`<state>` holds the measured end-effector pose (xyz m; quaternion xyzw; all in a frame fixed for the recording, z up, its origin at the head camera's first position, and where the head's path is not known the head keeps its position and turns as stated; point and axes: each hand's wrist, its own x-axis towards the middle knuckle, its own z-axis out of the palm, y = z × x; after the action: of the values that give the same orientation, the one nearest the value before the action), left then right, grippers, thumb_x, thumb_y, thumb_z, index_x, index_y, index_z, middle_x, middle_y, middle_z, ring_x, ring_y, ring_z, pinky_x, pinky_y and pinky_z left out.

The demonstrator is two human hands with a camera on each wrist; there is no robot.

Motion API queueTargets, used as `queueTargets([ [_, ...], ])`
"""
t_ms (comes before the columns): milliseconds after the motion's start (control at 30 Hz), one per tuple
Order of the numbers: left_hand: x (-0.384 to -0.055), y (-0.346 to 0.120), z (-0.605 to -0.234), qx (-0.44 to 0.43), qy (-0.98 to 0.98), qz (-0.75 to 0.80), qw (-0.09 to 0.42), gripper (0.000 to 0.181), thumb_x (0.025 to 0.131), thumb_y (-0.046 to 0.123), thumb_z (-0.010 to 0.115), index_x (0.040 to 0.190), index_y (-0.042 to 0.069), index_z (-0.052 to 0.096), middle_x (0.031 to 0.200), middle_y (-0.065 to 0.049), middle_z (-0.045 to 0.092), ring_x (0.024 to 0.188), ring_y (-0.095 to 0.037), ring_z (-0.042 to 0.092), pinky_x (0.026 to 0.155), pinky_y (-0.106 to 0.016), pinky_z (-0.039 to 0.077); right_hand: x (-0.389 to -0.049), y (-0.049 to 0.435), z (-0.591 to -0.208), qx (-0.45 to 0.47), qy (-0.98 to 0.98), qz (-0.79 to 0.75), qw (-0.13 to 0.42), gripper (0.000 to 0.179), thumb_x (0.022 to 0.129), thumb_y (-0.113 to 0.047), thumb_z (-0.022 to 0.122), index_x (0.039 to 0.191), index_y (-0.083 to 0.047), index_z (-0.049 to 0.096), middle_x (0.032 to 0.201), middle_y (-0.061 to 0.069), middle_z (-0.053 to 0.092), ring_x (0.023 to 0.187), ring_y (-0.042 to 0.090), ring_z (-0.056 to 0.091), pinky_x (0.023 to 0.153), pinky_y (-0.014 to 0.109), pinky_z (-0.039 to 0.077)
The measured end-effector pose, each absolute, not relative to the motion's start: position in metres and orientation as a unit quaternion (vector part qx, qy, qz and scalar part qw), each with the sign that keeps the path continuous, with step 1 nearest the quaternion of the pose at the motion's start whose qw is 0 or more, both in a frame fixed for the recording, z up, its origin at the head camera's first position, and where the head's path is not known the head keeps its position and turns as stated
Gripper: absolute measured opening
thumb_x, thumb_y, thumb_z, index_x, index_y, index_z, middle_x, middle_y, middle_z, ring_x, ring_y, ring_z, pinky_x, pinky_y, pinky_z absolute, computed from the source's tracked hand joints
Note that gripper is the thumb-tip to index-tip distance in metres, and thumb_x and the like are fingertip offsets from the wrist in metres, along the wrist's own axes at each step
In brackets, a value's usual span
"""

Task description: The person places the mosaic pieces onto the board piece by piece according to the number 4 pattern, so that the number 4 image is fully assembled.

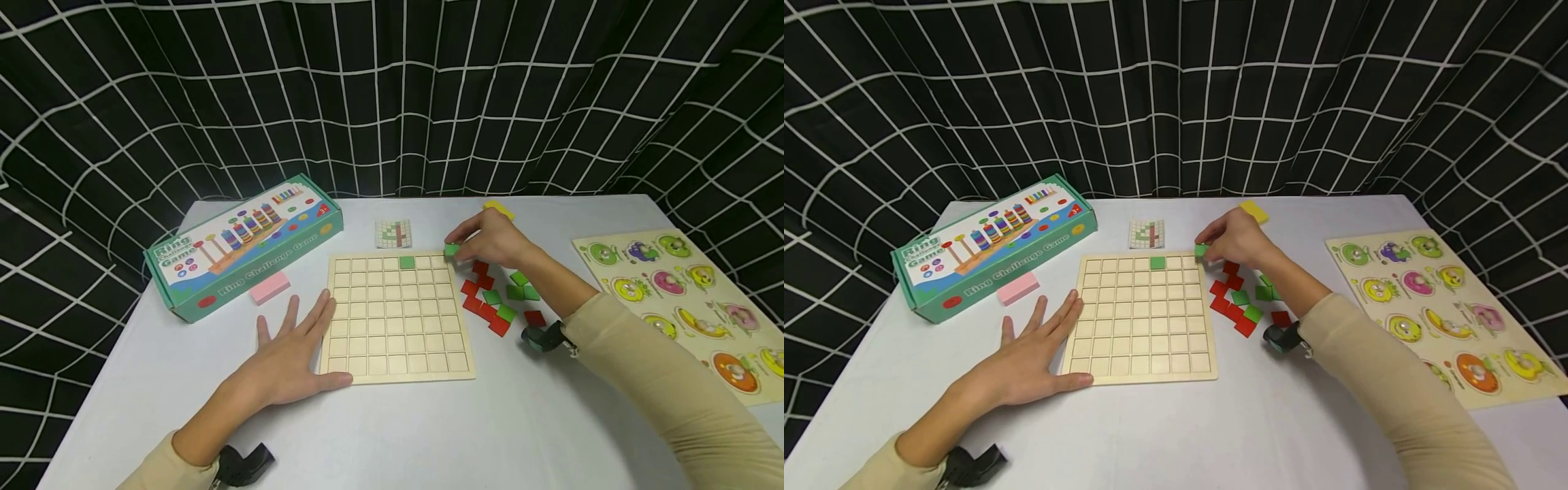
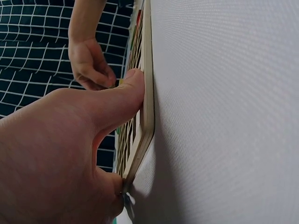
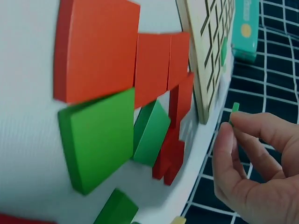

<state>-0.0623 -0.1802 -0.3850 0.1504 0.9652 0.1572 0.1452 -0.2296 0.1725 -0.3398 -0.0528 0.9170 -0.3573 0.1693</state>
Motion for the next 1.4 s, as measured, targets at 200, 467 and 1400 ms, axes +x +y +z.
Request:
queueTargets([
  [200,-0.063,-0.180,-0.386,0.151,0.965,0.157,0.143,0.120,0.083,0.076,0.069,0.169,0.019,0.009,0.177,0.003,0.000,0.160,-0.049,-0.003,0.107,-0.089,-0.001,-0.228,0.164,-0.341,-0.064,0.913,-0.366,0.170,0.027,0.086,-0.005,0.078,0.114,-0.007,0.081,0.116,0.016,0.070,0.096,0.028,0.058,0.074,0.032,0.055],
  [467,-0.065,-0.178,-0.386,0.152,0.966,0.150,0.142,0.119,0.083,0.077,0.068,0.169,0.020,0.009,0.177,0.004,0.000,0.160,-0.049,-0.002,0.108,-0.089,0.000,-0.225,0.151,-0.344,-0.070,0.915,-0.358,0.172,0.026,0.085,-0.004,0.079,0.111,-0.008,0.081,0.113,0.014,0.072,0.105,0.028,0.055,0.076,0.031,0.051],
  [1400,-0.062,-0.179,-0.385,0.155,0.969,0.134,0.138,0.118,0.083,0.079,0.065,0.169,0.018,0.011,0.177,0.002,0.002,0.159,-0.050,0.002,0.107,-0.091,0.003,-0.209,0.095,-0.349,-0.105,0.902,-0.367,0.200,0.027,0.078,-0.001,0.081,0.104,-0.010,0.083,0.098,0.006,0.076,0.101,0.022,0.062,0.087,0.032,0.050],
])
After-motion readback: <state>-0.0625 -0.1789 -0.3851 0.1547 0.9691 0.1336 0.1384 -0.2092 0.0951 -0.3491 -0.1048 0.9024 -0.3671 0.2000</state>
